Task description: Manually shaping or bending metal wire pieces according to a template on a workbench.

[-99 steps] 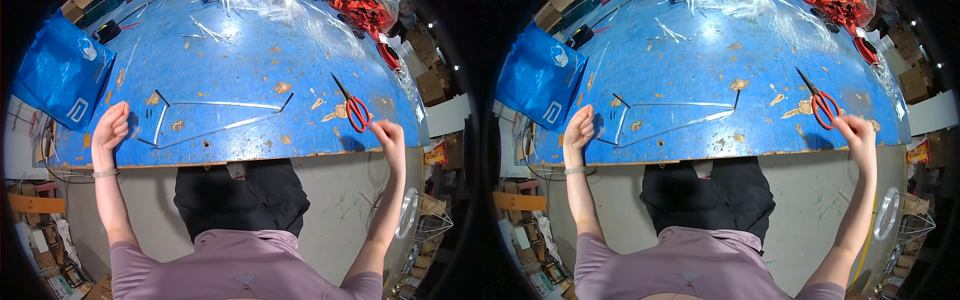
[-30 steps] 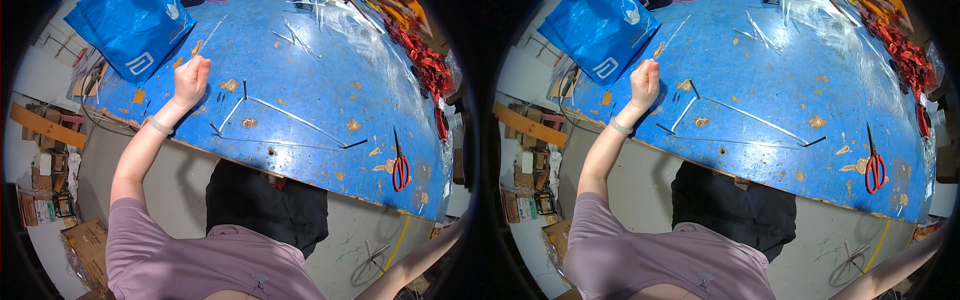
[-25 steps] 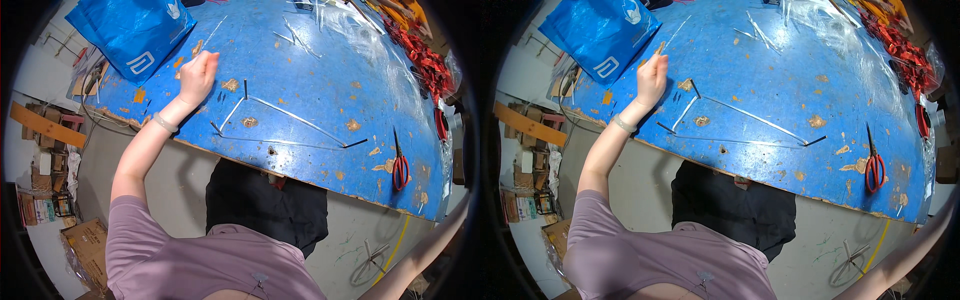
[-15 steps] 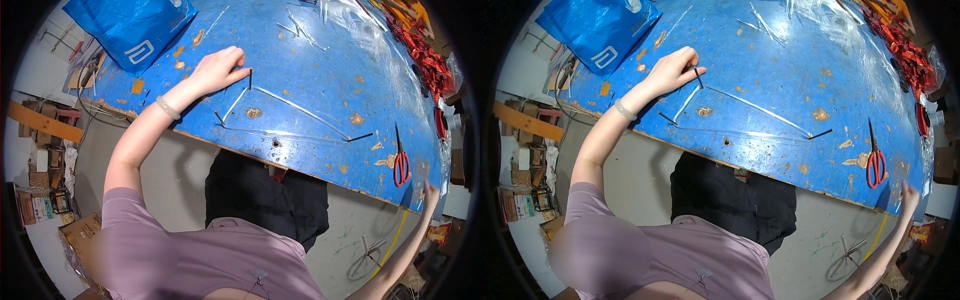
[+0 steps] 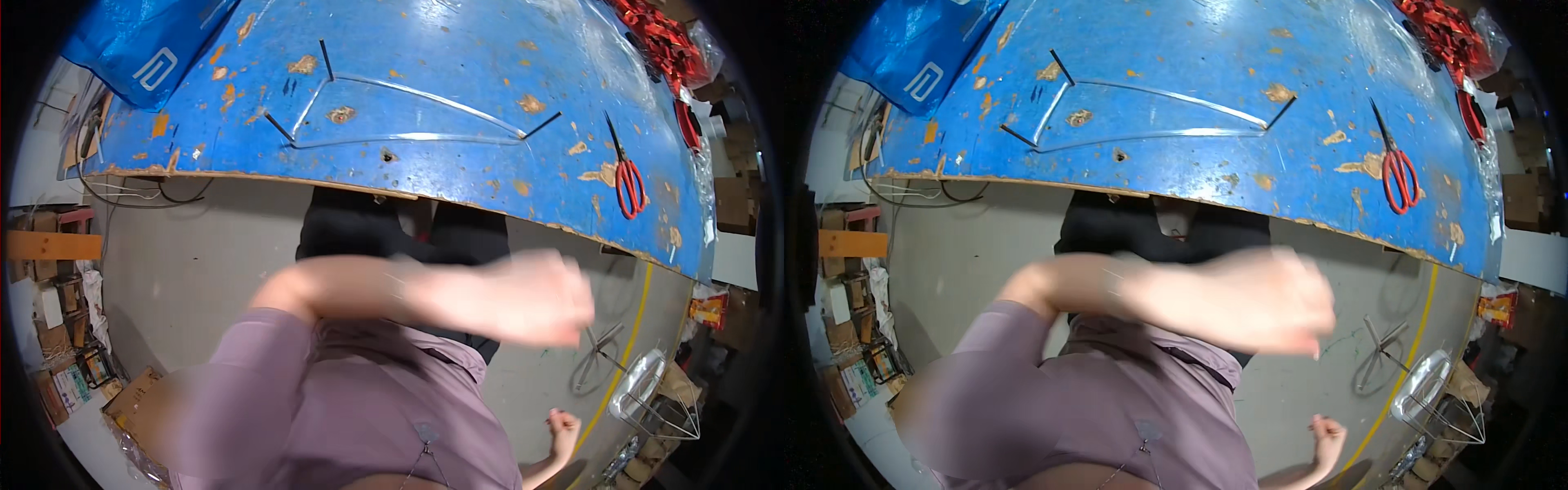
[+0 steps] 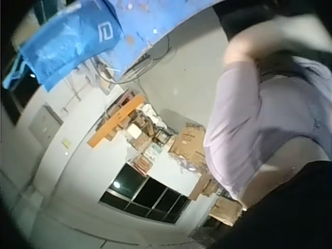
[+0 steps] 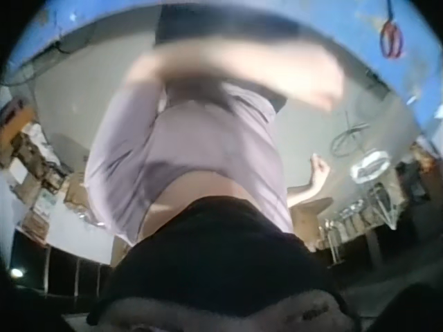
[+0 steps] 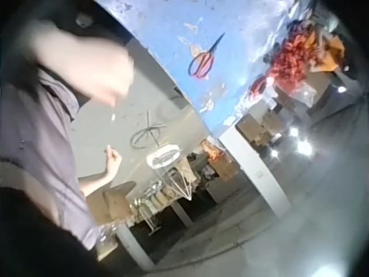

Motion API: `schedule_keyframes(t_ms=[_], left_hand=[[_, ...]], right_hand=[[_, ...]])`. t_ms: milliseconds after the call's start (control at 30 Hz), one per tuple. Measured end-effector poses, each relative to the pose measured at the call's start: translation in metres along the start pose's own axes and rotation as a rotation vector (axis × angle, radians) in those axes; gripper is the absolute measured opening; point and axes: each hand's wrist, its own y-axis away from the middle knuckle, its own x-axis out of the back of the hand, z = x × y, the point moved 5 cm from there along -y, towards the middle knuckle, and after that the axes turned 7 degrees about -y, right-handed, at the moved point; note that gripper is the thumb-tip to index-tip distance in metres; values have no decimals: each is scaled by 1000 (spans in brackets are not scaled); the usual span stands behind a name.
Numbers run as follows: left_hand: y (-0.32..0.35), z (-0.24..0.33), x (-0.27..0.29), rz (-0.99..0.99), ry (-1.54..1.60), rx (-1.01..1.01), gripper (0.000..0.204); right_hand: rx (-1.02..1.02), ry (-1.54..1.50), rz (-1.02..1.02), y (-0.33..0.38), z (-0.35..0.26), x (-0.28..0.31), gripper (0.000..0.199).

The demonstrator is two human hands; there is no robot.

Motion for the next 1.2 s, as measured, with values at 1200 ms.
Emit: schedule_keyframes(t_ms=[1200], left_hand=[[206, -200, 242, 466, -138, 1136, 17]], right_hand=[[838, 518, 132, -263, -381, -114, 35]])
